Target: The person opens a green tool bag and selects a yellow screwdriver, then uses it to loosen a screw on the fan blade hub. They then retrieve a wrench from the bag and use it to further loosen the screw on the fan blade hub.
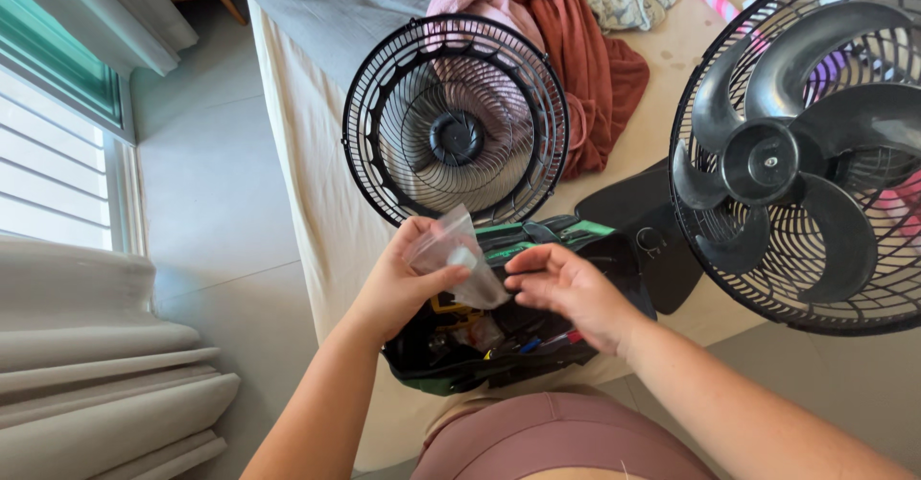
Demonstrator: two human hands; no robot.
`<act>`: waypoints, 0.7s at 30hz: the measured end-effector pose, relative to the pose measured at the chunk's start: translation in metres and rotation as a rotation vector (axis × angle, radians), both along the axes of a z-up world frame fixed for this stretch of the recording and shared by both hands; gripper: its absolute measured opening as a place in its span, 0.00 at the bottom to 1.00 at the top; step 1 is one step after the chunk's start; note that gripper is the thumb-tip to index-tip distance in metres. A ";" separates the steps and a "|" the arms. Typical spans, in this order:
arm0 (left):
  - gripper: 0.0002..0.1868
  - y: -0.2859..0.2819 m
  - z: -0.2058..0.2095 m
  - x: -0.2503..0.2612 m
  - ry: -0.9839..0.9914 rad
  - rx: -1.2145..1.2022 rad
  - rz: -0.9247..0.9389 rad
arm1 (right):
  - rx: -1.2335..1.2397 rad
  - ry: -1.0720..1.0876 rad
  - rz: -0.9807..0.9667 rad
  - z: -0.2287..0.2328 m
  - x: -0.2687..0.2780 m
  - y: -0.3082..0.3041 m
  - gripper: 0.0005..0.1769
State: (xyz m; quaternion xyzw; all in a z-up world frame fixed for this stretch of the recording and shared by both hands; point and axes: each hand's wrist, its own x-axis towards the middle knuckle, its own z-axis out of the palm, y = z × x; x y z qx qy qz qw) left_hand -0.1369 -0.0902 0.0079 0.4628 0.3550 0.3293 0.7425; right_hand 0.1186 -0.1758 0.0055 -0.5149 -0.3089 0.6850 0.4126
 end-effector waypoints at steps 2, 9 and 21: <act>0.25 0.000 -0.018 -0.003 0.217 0.094 -0.038 | -0.040 -0.116 -0.047 -0.008 0.012 0.003 0.15; 0.26 -0.039 -0.121 0.000 0.529 0.277 -0.377 | -0.212 -0.249 -0.145 -0.059 0.051 -0.017 0.14; 0.19 -0.041 -0.201 0.016 1.014 0.283 -1.094 | -0.003 -0.701 0.533 -0.117 0.041 -0.034 0.20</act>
